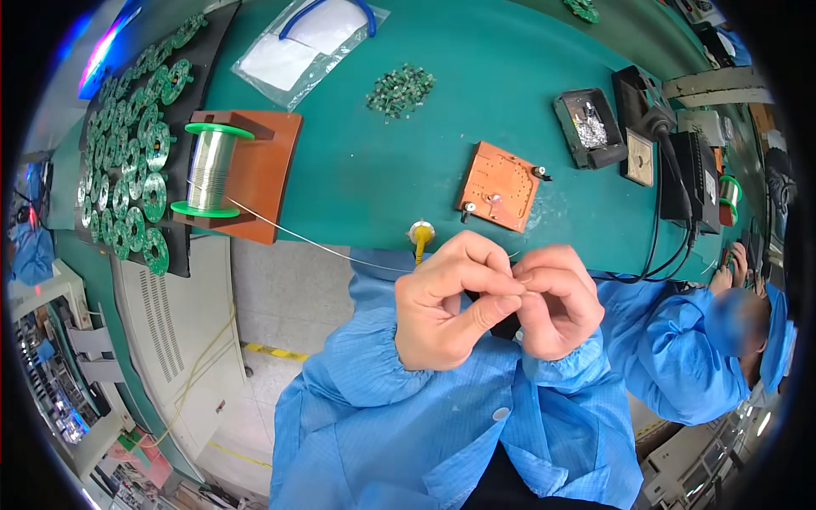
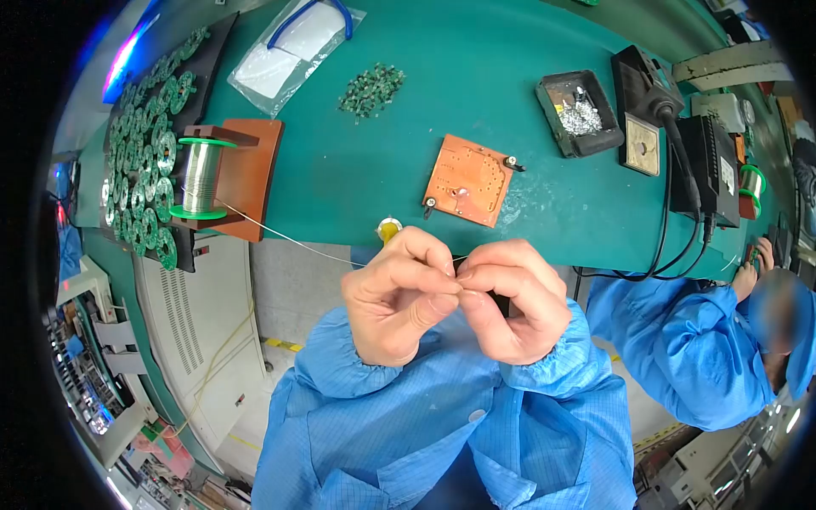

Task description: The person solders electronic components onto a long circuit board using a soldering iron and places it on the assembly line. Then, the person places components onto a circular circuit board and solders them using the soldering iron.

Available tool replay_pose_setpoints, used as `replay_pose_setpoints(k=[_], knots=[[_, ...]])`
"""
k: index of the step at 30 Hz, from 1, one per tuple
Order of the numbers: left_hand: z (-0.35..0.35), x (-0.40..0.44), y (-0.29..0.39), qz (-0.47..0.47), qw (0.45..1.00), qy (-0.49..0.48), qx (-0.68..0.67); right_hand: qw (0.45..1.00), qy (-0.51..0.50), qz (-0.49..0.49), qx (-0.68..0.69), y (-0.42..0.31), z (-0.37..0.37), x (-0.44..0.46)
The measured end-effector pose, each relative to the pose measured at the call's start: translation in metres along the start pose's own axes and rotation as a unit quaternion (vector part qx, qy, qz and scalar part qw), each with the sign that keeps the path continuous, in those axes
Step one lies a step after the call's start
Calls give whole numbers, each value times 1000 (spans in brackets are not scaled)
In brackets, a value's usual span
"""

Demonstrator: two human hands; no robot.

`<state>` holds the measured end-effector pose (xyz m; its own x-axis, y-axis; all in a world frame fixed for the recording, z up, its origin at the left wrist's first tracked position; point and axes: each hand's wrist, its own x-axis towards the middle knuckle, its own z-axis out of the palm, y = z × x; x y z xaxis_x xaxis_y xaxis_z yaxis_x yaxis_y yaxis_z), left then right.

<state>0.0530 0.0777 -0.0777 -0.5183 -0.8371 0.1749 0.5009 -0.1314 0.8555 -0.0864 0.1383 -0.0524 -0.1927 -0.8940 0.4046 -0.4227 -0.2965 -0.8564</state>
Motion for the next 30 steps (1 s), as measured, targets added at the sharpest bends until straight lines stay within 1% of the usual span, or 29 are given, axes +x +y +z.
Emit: replay_pose_setpoints(k=[1, 3, 4, 5, 7, 9, 10, 11, 12, 13, 14, 16, 17, 18, 19, 20, 21, 22, 23, 24, 25, 26, 27, 28, 30], knots=[[0, 0, 0, 35, 999, -5, 28, 1000, -3, 3, 0, 1, 0, -1], [-1, 0, 2, 43, 998, 3, 45, 998, -10, 22, 49, 3, 2, -3], [-2, -1, 3, 52, 996, 7, 65, 998, -13, 24, 49, 3, 3, -3], [-3, -1, 4, 51, 997, 10, 63, 999, -11, 13, 29, 3, 4, -3], [-6, 0, 6, 12, 997, 11, 75, 1000, -12, 4, 8, 4, 6, -1], [-9, 0, 9, -7, 997, 6, 77, 980, 14, -128, -149, 9, 9, 2], [-11, 0, 10, -26, 996, -2, 82, 980, 12, -128, -150, 12, 9, 3], [-14, 0, 12, -26, 996, 0, 80, 971, 15, -162, -176, 14, 8, 3], [-16, 1, 13, -62, 996, -18, 62, 959, 17, -197, -201, 16, 8, 3], [-18, 1, 15, -98, 994, -37, 44, 959, 15, -197, -202, 16, 8, 4], [-20, 1, 15, -98, 994, -36, 41, 963, 7, -194, -185, 15, 8, 5], [-21, 1, 16, -127, 991, -30, -16, 967, -4, -190, -170, 11, 7, 7], [-21, 1, 15, -126, 991, -30, -18, 985, -25, -120, -125, 7, 6, 7], [-20, 0, 12, -102, 994, -23, -2, 995, -46, -49, -78, 4, 4, 7], [-20, 0, 11, -79, 997, -16, 14, 994, -47, -49, -80, 3, 3, 8], [-19, 1, 11, -79, 997, -16, 13, 998, -57, -3, -38, 2, 2, 10], [-18, 2, 11, -48, 997, -18, 50, 997, -66, 43, 4, 2, 1, 11], [-18, 3, 11, -17, 996, -19, 87, 997, -67, 44, 3, 1, -2, 11], [-18, 4, 11, -17, 996, -18, 85, 991, -87, 91, 35, 1, -5, 11], [-19, 4, 10, 5, 993, -22, 114, 983, -106, 138, 66, 0, -7, 11], [-20, 5, 9, 27, 989, -26, 142, 982, -106, 139, 65, 0, -7, 13], [-21, 6, 7, 27, 989, -25, 141, 991, -89, 98, 8, 1, -6, 16], [-23, 8, 5, 72, 977, -12, 200, 995, -70, 57, -48, 2, -5, 19], [-26, 11, 4, 118, 959, 1, 258, 990, -23, 57, -124, 6, -2, 21], [-35, 20, 2, 181, 919, 9, 350, 951, 10, -25, -308, 18, 5, 37]])
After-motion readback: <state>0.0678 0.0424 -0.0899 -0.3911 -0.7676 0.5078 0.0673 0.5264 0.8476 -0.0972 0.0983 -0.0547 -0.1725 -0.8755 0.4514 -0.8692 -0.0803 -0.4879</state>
